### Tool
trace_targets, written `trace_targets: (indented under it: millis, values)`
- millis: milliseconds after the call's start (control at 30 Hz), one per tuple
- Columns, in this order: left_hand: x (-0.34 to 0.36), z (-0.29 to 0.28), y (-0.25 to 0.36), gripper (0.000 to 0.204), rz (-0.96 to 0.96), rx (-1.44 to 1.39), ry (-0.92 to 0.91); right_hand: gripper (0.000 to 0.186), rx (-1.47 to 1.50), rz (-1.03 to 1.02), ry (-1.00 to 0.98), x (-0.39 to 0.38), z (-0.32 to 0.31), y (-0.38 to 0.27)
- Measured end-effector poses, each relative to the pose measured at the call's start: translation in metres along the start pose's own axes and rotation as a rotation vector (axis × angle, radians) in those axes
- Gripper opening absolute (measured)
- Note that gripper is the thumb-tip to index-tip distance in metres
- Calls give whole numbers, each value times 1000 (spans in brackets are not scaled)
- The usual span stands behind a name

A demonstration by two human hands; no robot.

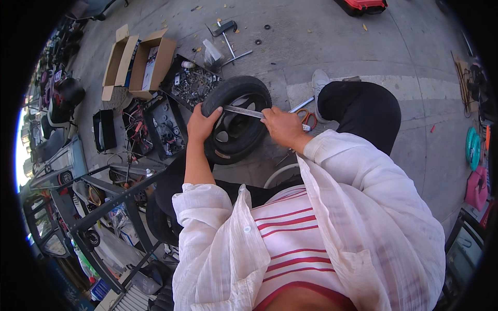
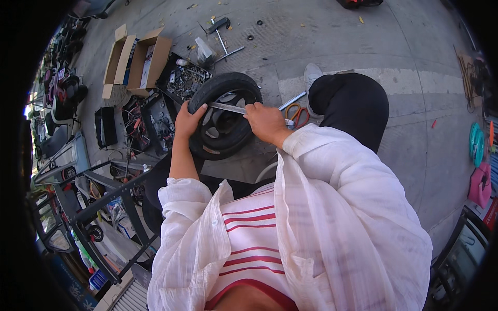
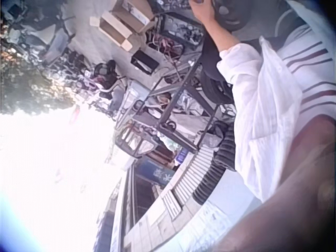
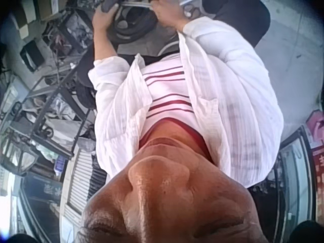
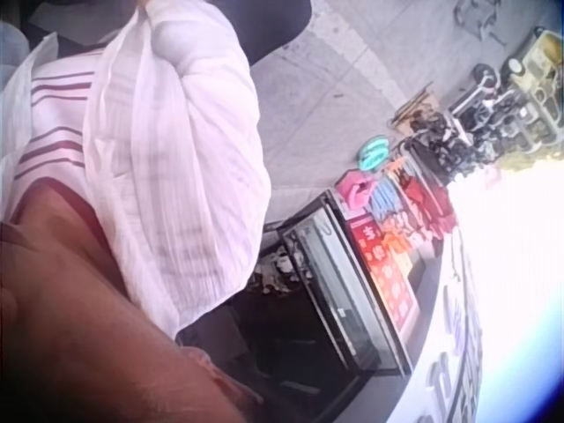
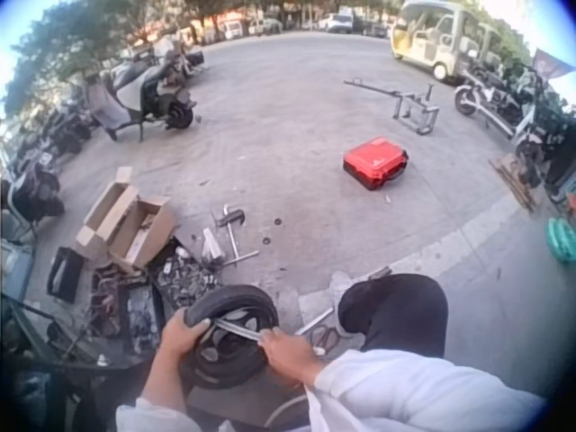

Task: The person sits and works on a small tire, inserting a valve stem into the rim and then using a metal pry bar to press the tire bead onto the rim. The person repeatedly rotates the tire and uses the tool to seat the tire around the rim.

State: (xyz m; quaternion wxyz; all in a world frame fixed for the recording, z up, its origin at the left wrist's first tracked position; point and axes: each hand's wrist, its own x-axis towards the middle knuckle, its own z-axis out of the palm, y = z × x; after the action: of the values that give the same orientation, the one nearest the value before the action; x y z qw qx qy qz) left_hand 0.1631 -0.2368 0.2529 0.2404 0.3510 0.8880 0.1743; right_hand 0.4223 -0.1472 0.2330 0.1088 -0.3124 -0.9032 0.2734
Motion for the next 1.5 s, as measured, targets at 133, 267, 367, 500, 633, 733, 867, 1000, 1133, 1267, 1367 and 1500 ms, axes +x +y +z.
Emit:
trace_targets:
  millis: [133, 267, 367, 500, 633, 733, 867, 1000, 1133, 1267, 1367, 1500]
  values:
    - [3, 11, -22, 68, -14, -111, 45, 19, 191, 47, -77, -2, 26, 16]
    - [-3, 11, -10, 55, 59, -181, 47, 21, 414, 143, -238, -1, 68, 43]
    - [-11, 11, -8, 51, 73, -162, 60, 21, 388, 134, -289, 1, 80, 49]
    - [-24, 6, 3, 45, 38, -218, 17, 17, 218, 64, -272, 17, 80, 66]
    - [-35, 2, 3, 39, -24, -275, -38, 12, -51, -79, -86, 40, 67, 81]
    - [-35, 3, -8, 32, -62, -502, -161, 13, -211, -160, 70, 51, 63, 91]
    - [-40, 2, -10, 35, -56, -633, -229, 12, -201, -108, 257, 38, 56, 109]
    - [-44, 3, 1, 48, -130, -856, -300, 9, -52, 260, 66, 12, 58, 103]
    - [-50, -1, 19, 55, -210, -884, -419, 12, -7, 111, -59, -11, 57, 76]
    - [-44, 5, 21, 60, -274, -733, -430, 11, -122, 84, -33, -25, 58, 63]
    - [-38, 13, 11, 67, -278, -547, -418, 15, -64, 112, 28, -30, 63, 62]
    - [-40, 21, 6, 73, -155, -369, -358, 22, 264, 18, -153, -23, 66, 46]
